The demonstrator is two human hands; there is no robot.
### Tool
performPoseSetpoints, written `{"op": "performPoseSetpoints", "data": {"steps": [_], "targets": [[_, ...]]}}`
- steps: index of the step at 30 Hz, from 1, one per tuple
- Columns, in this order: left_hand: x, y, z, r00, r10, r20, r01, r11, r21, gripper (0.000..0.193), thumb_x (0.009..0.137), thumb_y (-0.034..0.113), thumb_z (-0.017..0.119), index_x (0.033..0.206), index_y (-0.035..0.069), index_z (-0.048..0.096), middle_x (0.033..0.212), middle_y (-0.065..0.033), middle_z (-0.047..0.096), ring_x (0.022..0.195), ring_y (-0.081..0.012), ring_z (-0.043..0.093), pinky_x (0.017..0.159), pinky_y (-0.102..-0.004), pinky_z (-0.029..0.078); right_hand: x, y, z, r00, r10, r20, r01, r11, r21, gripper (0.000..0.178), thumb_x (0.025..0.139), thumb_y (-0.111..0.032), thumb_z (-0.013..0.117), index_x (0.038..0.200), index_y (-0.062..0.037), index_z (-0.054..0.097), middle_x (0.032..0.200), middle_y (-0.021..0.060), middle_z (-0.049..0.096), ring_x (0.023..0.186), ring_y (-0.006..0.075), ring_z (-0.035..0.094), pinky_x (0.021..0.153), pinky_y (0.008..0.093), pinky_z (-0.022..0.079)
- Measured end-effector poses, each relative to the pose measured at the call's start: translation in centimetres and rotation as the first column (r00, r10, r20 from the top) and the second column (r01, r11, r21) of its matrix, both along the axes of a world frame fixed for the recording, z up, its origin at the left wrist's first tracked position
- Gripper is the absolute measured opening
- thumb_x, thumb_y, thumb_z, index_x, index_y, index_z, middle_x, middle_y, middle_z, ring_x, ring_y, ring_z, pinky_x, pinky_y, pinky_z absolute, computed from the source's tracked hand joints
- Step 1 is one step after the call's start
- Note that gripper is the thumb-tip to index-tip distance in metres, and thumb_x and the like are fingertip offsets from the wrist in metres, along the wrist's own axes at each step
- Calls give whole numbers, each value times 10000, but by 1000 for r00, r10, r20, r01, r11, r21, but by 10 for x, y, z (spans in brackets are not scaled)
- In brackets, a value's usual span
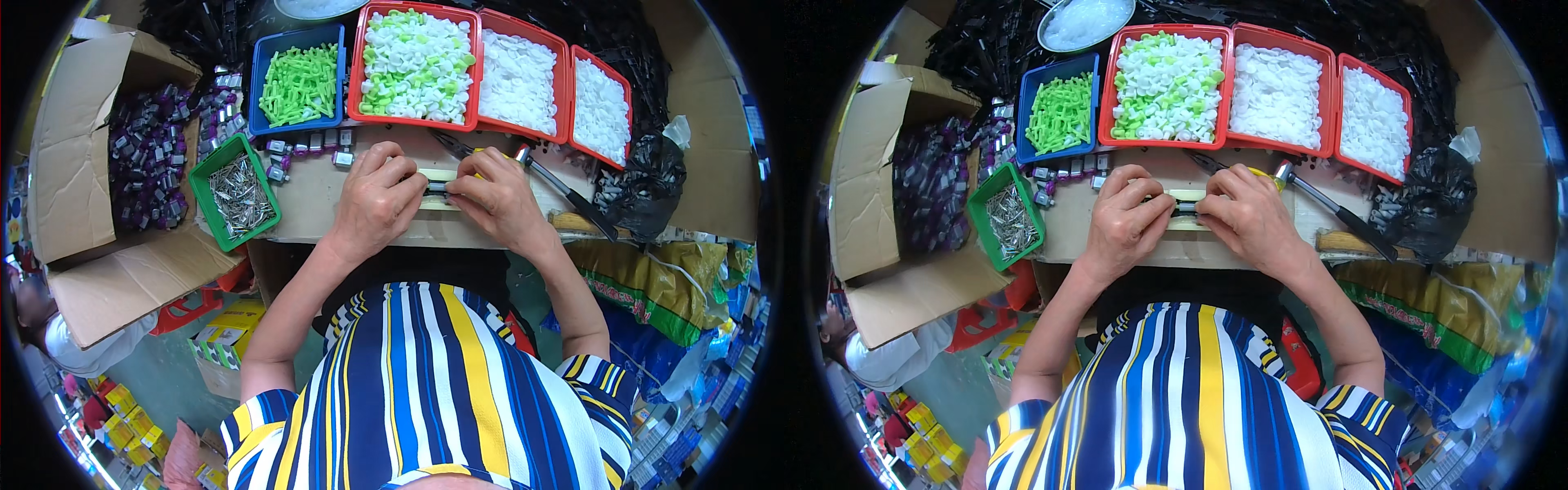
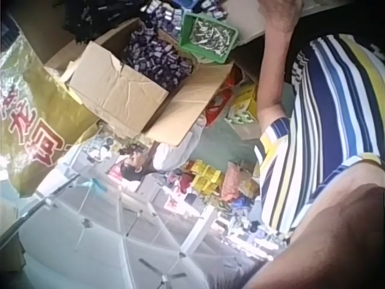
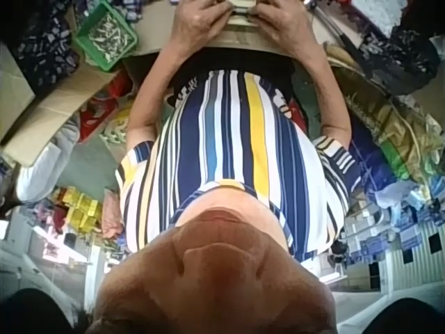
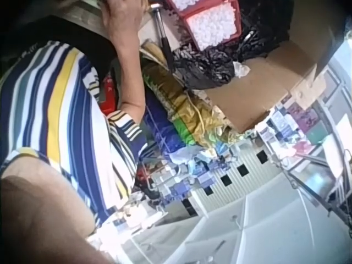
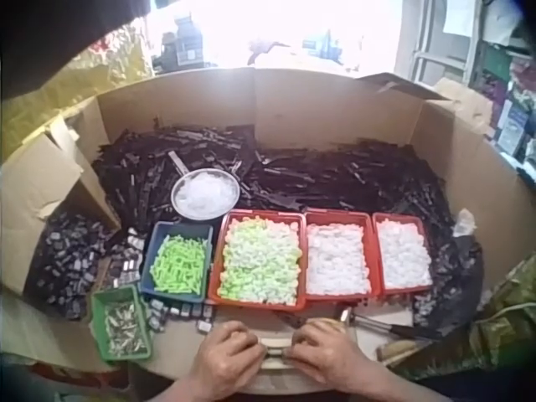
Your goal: Assembling small plastic and metal components at a workbench.
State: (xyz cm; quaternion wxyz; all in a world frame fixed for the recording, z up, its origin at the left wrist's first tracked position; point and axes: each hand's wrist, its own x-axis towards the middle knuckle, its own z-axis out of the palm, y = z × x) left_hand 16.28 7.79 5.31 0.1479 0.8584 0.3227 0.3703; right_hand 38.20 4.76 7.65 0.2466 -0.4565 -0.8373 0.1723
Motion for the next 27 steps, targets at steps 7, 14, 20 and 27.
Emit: {"op": "performPoseSetpoints", "data": {"steps": [7,14,20,27], "targets": [[-15,-2,6,996,74,39,-72,996,-43,255,705,28,791,949,26,720,905,-88,648,939,-299,591,805,-400,500,1,0,-1,1000,5,1,-5,1000,-23,196,758,-80,764,923,-54,661,932,78,577,891,275,567,771,398,448],[-28,-29,-2,993,115,-12,-114,992,46,285,697,33,804,972,48,731,940,-77,652,940,-302,589,825,-398,500,-3,0,6,999,-37,15,38,998,-50,243,771,-114,761,995,-67,679,970,84,583,931,277,575,773,397,439],[-18,-37,-18,991,125,-49,-116,982,149,270,724,69,782,984,41,715,996,-69,633,982,-267,587,788,-382,473,-18,7,-2,1000,7,10,-7,999,49,267,769,-132,762,1019,-82,684,967,70,593,932,264,585,774,396,438],[-19,-35,-14,993,108,-38,-102,985,138,280,716,48,784,986,44,710,1000,-78,619,985,-280,581,769,-393,477,-3,16,11,998,-51,40,45,990,131,293,753,-97,768,1036,-84,691,979,72,607,945,262,595,796,390,451]]}}
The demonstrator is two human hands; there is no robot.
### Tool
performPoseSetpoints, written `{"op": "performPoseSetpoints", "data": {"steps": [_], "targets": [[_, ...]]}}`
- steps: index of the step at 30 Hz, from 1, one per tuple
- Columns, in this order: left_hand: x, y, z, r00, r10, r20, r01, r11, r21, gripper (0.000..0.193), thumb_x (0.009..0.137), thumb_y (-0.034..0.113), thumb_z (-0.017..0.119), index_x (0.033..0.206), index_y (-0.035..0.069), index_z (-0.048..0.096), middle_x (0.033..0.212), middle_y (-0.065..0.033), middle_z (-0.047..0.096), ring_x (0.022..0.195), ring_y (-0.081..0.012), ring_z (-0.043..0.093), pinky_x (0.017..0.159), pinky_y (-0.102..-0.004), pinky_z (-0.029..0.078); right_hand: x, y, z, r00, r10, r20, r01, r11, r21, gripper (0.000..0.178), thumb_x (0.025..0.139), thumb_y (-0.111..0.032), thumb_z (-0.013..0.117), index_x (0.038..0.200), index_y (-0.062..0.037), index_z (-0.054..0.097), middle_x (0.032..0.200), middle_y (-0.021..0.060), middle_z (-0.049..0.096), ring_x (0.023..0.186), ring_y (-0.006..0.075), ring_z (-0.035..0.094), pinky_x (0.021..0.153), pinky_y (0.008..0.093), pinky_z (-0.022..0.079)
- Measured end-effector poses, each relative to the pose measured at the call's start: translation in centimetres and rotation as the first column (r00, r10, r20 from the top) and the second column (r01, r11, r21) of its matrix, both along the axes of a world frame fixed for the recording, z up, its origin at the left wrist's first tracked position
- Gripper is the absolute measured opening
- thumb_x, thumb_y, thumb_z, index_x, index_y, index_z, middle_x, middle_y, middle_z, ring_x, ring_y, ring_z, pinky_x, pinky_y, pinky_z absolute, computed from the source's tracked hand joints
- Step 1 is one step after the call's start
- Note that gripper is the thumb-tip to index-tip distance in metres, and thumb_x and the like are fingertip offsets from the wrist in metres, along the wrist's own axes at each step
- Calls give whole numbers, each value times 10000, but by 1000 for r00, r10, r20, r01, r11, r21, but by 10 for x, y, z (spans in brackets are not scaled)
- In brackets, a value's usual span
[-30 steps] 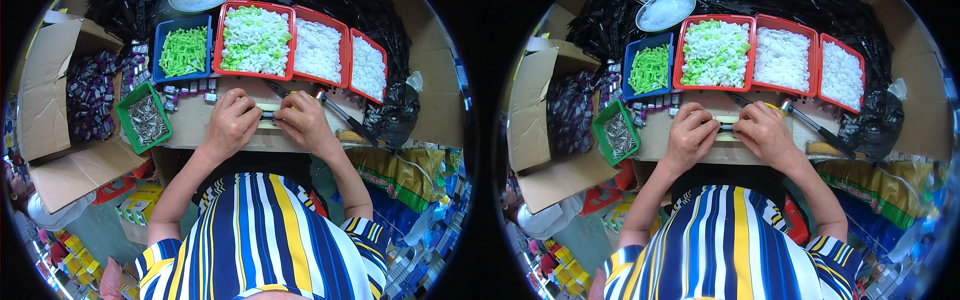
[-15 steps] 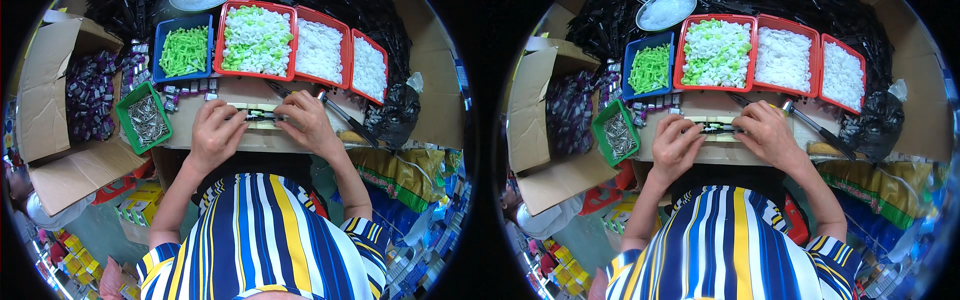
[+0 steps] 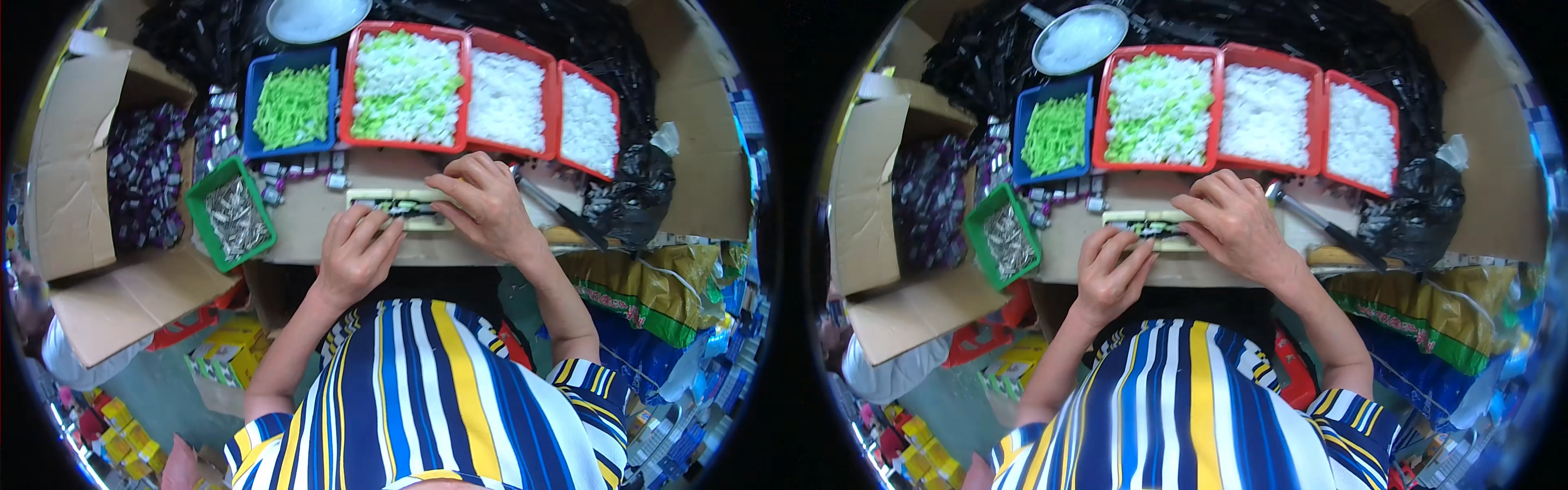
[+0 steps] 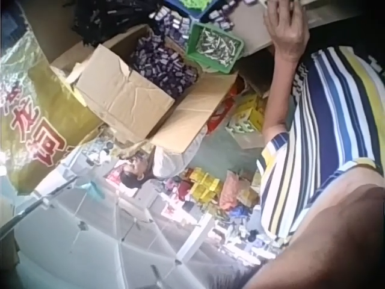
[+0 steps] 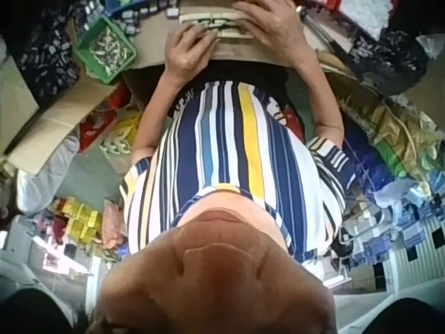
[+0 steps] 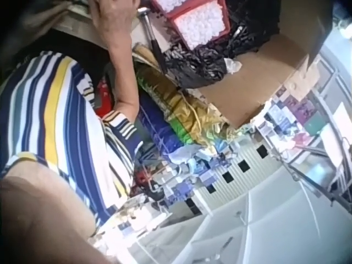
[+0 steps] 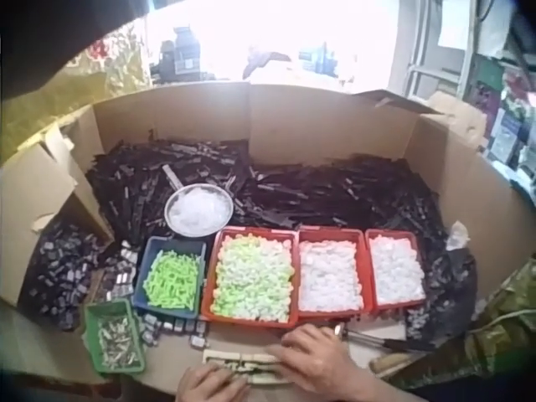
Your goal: Assembling small plastic and metal components at a workbench.
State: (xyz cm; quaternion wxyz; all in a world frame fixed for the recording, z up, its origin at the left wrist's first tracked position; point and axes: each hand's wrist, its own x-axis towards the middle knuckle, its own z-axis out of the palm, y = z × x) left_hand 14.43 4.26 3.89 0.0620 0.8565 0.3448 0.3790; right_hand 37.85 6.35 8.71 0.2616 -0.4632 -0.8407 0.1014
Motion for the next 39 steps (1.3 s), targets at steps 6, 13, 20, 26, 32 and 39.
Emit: {"op": "performPoseSetpoints", "data": {"steps": [6,13,20,26,32,39], "targets": [[-4,-5,3,1000,23,13,-23,1000,-15,298,699,33,792,988,41,717,1007,-79,617,969,-287,573,780,-395,482,82,68,27,946,-323,-28,323,932,162,215,832,-67,723,1039,-9,716,1011,140,658,929,281,655,816,354,523],[-3,-12,7,996,87,30,-86,996,-38,303,684,-33,793,971,51,736,988,-89,637,961,-304,584,810,-381,502,177,186,24,735,-639,226,530,750,396,199,869,-152,706,1023,-26,718,1016,127,667,950,322,672,812,393,546],[-13,-9,10,990,137,25,-136,990,-37,292,685,-51,777,957,49,737,972,-92,638,949,-307,585,805,-386,496,179,237,12,582,-691,430,468,716,518,164,846,-163,693,967,-54,713,1024,122,659,980,320,659,801,441,547],[-27,-1,25,975,203,86,-198,978,-64,294,705,-46,769,981,45,728,982,-90,637,946,-305,582,804,-383,487,165,188,42,749,-663,13,659,747,88,164,881,-201,707,947,-52,731,875,99,717,793,205,674,734,315,529],[-12,34,50,722,326,610,182,761,-623,431,810,-27,744,1227,-14,639,1083,-87,642,986,-177,619,826,-297,512,83,78,68,869,-238,-433,-64,814,-577,149,866,-134,733,923,-15,664,852,-8,624,795,58,567,713,212,446],[0,40,56,616,364,699,460,554,-694,181,931,99,689,1061,-26,705,863,-71,715,765,-100,656,706,-232,502,27,40,59,854,-147,-498,-359,526,-771,167,837,-107,743,901,-2,631,820,-4,605,761,50,554,652,223,431]]}}
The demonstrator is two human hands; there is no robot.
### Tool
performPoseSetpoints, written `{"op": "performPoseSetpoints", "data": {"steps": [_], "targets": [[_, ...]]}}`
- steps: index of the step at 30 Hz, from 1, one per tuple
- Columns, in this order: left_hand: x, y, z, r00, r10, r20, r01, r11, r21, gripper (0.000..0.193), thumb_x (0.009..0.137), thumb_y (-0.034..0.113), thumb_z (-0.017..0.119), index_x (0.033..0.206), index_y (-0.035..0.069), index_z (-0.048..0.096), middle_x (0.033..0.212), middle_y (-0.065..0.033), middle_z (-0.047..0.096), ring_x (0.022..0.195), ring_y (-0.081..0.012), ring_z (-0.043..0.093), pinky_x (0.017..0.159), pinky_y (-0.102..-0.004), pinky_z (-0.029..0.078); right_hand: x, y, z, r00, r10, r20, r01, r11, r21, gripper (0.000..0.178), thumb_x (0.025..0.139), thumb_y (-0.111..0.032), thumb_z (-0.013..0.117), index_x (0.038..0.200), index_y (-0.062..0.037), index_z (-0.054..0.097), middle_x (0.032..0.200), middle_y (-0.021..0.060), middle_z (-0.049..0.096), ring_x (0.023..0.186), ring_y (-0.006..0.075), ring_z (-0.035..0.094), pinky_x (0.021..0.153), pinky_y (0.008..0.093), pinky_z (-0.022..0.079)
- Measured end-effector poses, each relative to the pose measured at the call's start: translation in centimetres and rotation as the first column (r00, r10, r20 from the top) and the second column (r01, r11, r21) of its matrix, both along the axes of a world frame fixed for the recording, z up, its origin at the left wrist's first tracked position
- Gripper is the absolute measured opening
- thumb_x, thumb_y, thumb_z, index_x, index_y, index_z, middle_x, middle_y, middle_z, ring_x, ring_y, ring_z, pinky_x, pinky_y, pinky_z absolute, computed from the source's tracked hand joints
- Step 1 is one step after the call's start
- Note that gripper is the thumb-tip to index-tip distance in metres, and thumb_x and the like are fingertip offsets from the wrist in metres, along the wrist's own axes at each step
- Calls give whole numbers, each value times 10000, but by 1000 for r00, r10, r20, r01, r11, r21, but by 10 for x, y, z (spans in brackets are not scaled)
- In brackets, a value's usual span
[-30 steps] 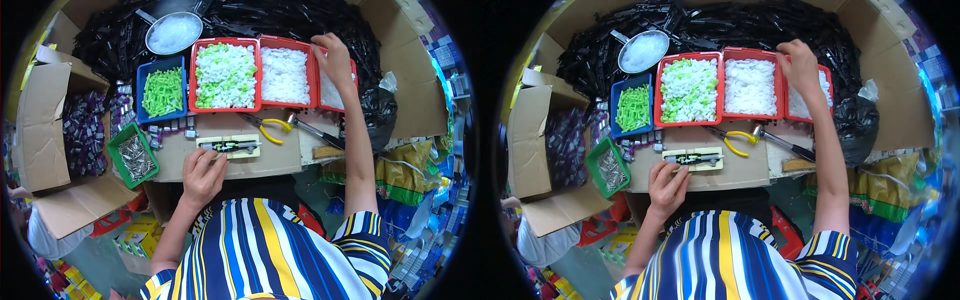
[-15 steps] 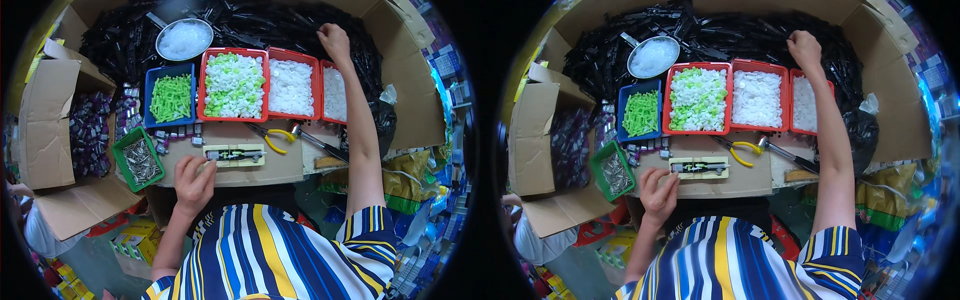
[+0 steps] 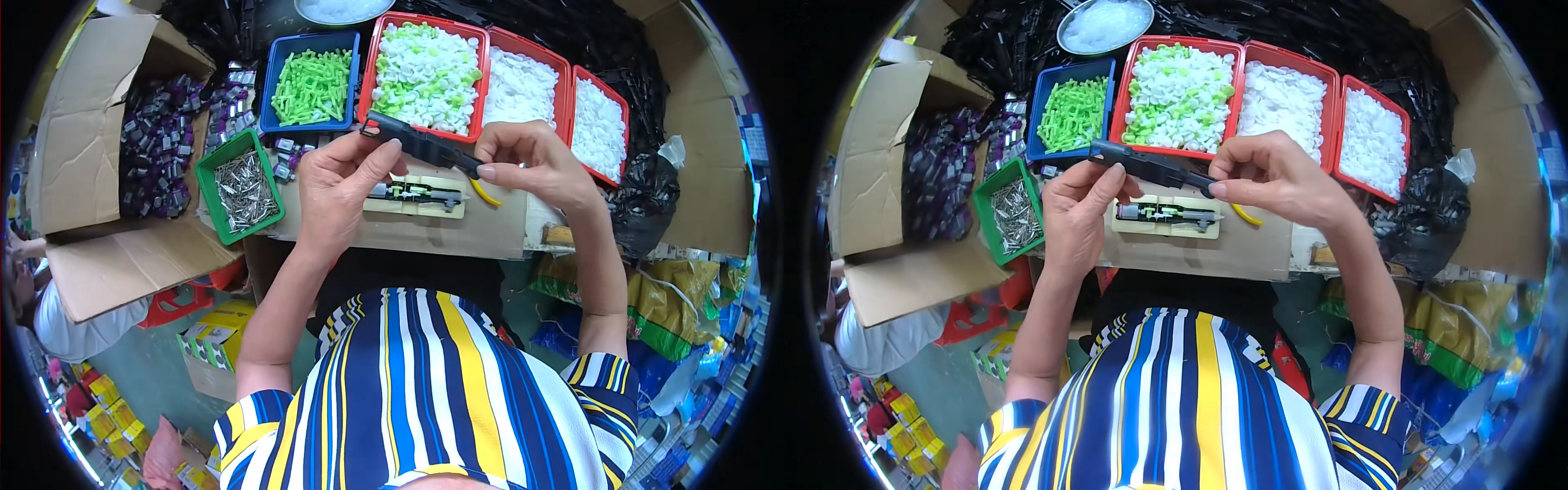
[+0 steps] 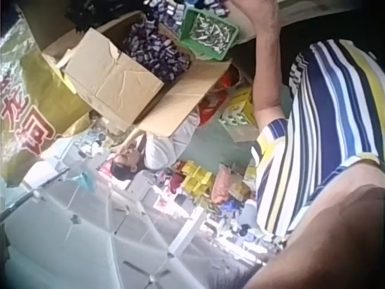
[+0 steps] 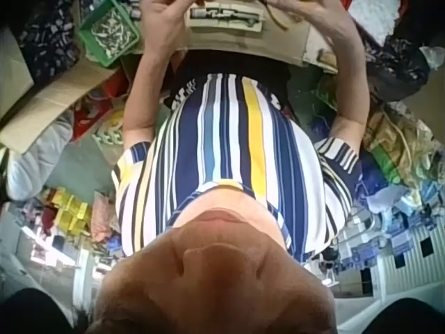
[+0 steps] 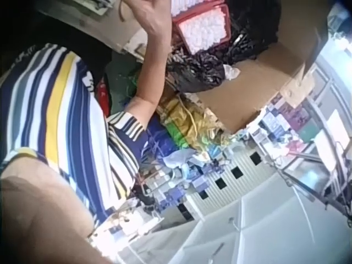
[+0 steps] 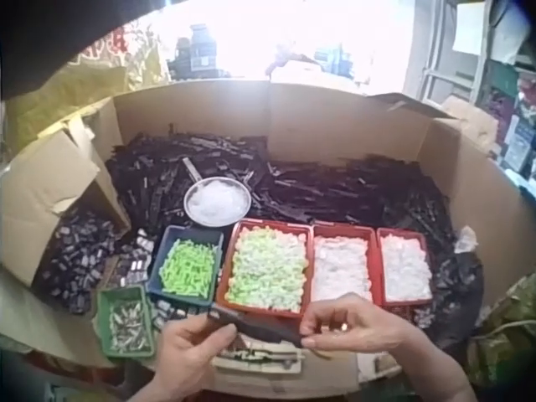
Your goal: Assembling small plastic and metal components at a workbench.
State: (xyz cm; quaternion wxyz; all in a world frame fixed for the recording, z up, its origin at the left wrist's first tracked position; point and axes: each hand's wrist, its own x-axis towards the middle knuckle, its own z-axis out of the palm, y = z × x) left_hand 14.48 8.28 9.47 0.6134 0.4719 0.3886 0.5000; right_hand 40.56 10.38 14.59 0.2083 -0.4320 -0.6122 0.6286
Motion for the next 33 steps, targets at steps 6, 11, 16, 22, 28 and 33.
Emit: {"op": "performPoseSetpoints", "data": {"steps": [6,11,16,22,28,33], "targets": [[11,-15,-5,980,144,135,-124,981,-146,168,924,160,705,905,-4,735,768,-47,697,689,-93,634,631,-228,443,-33,-30,-14,931,-291,220,-4,595,804,319,823,-136,761,1099,-16,656,965,95,662,826,193,650,700,295,500],[23,-23,-7,970,135,202,-94,975,-199,160,933,155,694,921,1,736,755,-42,689,683,-98,633,645,-229,443,-46,-39,-25,827,-428,365,-182,410,894,418,770,-109,790,1156,-29,653,1019,127,662,902,270,661,761,359,503],[12,-25,-6,937,113,-332,-48,979,198,181,923,36,641,1089,0,705,969,-96,683,841,-171,634,769,-295,486,-18,-42,-30,906,-339,254,59,695,716,350,792,-102,762,1127,-43,680,1051,107,655,945,266,653,895,364,480],[0,-24,-28,650,265,-712,319,755,573,419,746,-79,593,1122,72,700,1085,-106,628,1121,-337,526,922,-429,427,4,-71,-40,927,-69,369,-215,707,674,411,699,-59,763,1096,-50,656,1295,124,591,1209,371,499,991,482,429],[10,-28,-31,517,278,-810,443,722,531,397,730,-39,601,1096,80,699,1143,-83,603,1171,-329,497,970,-470,379,-10,-78,-47,833,-10,553,-394,691,606,465,673,-90,783,1105,-73,611,1371,59,549,1250,333,483,974,484,437],[10,-29,-29,515,272,-813,457,715,529,412,722,-41,604,1101,84,703,1139,-83,606,1167,-329,499,967,-463,386,-8,-77,-53,847,-13,531,-377,690,618,468,680,-94,780,1115,-77,607,1366,50,551,1260,320,481,972,488,435]]}}
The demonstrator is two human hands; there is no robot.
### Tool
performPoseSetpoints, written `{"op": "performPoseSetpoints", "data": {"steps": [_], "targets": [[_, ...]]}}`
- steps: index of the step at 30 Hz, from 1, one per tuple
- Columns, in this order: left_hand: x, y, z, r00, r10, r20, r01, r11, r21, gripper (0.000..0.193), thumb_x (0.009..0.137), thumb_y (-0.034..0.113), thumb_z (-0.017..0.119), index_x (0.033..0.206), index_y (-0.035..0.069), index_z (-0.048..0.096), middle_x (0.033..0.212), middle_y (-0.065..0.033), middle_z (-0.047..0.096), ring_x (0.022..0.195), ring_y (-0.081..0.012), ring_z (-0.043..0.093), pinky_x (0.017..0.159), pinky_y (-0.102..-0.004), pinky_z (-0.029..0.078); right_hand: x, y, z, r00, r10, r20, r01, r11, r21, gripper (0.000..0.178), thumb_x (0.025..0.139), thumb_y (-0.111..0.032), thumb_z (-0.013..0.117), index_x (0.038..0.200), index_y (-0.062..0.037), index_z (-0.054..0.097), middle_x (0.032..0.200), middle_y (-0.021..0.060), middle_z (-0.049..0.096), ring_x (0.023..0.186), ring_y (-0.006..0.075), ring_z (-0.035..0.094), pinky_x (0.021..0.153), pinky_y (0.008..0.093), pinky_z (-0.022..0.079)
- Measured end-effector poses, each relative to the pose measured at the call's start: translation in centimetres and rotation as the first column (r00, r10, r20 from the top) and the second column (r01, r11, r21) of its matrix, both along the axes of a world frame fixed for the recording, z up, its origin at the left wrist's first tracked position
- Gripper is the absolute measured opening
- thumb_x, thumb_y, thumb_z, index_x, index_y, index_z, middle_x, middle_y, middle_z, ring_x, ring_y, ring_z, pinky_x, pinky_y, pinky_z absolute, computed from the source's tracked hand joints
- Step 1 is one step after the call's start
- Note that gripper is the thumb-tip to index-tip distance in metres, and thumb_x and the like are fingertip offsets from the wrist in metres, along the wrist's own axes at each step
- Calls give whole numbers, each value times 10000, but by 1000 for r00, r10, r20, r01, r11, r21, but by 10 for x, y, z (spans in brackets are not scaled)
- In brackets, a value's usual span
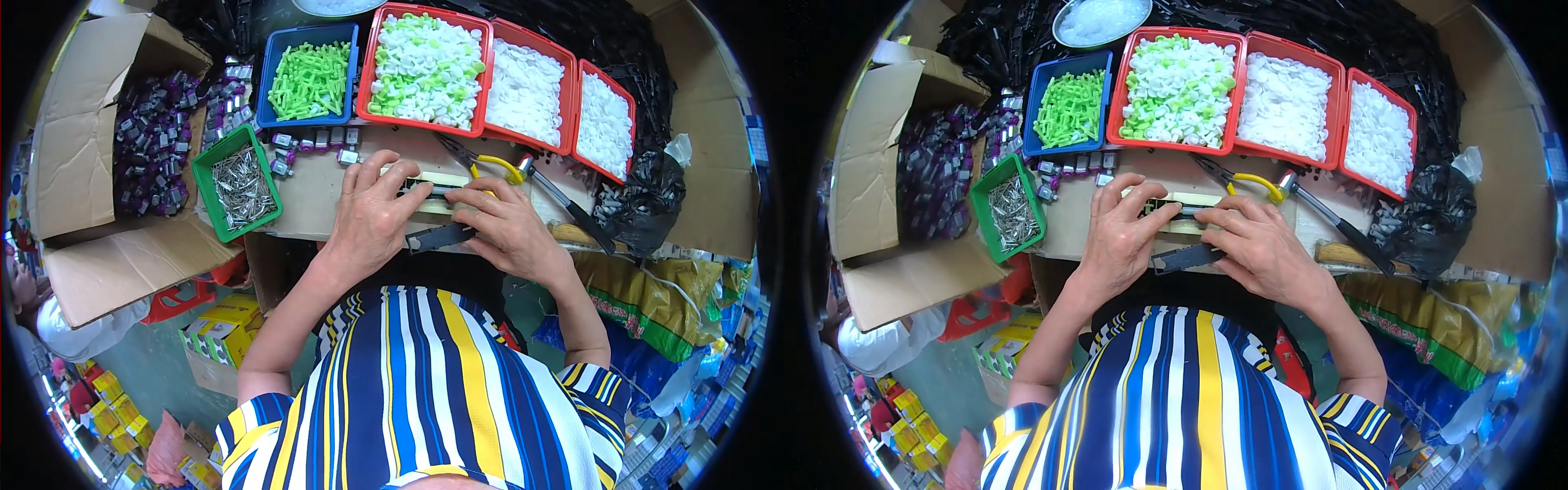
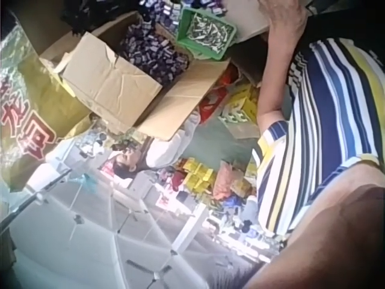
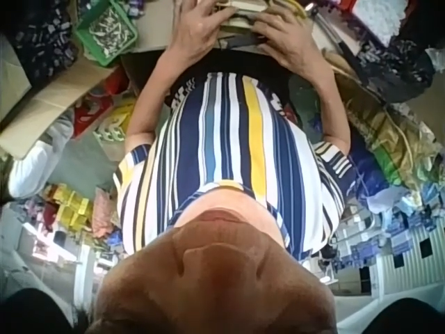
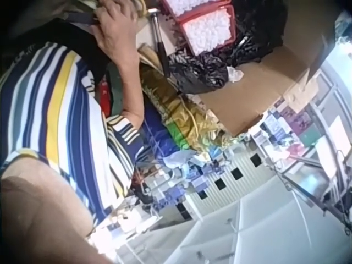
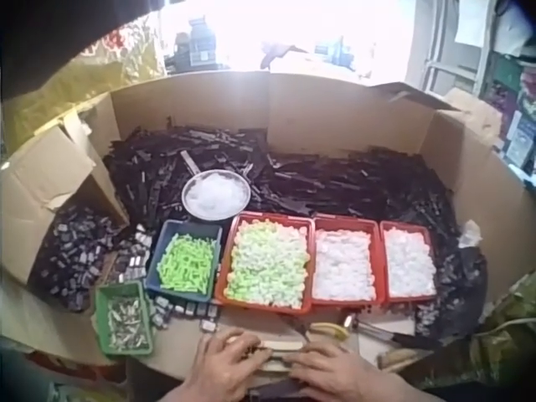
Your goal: Assembling small plastic and metal components at a workbench.
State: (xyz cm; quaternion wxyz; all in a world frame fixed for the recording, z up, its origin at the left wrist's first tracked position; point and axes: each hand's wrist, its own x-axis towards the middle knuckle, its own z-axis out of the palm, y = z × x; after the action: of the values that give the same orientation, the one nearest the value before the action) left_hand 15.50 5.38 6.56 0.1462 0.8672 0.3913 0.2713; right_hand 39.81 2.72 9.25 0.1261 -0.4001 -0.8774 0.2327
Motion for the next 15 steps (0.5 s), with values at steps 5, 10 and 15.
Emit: {"op": "performPoseSetpoints", "data": {"steps": [5,10,15], "targets": [[-2,1,1,999,4,49,-5,1000,13,467,700,-61,598,1131,83,705,1141,-91,612,1155,-333,503,970,-454,405,-1,1,1,1000,3,-23,-3,1000,3,456,688,-78,768,1114,-76,605,1358,65,551,1257,327,487,975,489,437],[-22,9,11,986,134,98,-142,986,86,485,696,-85,606,1147,69,699,1067,-103,632,1089,-327,527,934,-434,430,-3,5,6,986,-130,-104,140,986,88,425,700,-64,769,1100,-54,628,1138,116,590,1081,327,553,913,433,456],[-44,9,5,958,226,177,-247,963,106,471,671,-115,607,1101,43,716,1028,-105,655,1034,-329,552,885,-426,467,-16,18,8,983,-179,-42,183,971,155,387,748,-110,766,1106,-41,638,1022,103,582,974,297,554,801,410,443]]}}
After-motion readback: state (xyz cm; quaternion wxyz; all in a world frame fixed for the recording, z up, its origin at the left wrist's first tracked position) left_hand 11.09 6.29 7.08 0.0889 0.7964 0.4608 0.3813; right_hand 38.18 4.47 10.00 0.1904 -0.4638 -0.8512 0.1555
